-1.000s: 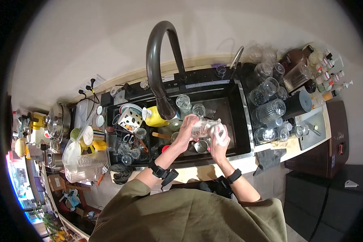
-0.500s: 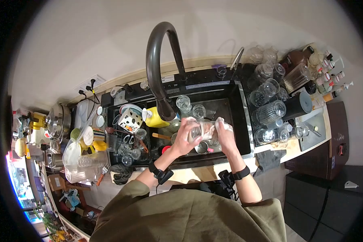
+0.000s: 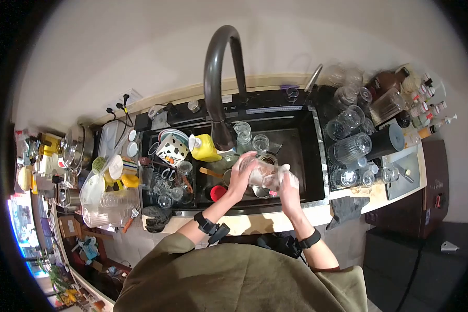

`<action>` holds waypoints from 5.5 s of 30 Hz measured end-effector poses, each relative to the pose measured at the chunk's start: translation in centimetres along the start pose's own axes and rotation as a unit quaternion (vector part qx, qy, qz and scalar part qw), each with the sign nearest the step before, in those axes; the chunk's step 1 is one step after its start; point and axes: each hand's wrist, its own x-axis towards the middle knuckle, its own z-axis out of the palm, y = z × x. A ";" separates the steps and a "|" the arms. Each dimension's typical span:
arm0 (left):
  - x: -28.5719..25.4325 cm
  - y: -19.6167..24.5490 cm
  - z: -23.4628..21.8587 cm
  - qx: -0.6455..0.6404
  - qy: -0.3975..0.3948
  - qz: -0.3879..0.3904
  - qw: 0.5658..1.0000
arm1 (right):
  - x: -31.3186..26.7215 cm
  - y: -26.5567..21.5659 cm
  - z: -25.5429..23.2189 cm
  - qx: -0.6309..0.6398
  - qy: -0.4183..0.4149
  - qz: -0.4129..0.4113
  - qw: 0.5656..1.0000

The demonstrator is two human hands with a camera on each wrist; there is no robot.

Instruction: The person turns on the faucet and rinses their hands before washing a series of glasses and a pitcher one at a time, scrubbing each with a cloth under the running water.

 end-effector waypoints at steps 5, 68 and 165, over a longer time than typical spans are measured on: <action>1.6 1.9 -1.5 -0.037 -0.081 -0.164 0.982 | -3.1 -6.5 -0.6 -0.163 -0.287 -0.342 0.880; 1.6 0.9 -1.2 0.015 -0.193 -0.246 0.950 | -0.3 0.5 -0.5 -0.325 -0.350 -0.343 0.809; -2.9 -5.3 -5.4 0.090 -0.148 -0.249 0.953 | 7.9 4.1 0.7 -0.555 -0.228 -0.195 0.776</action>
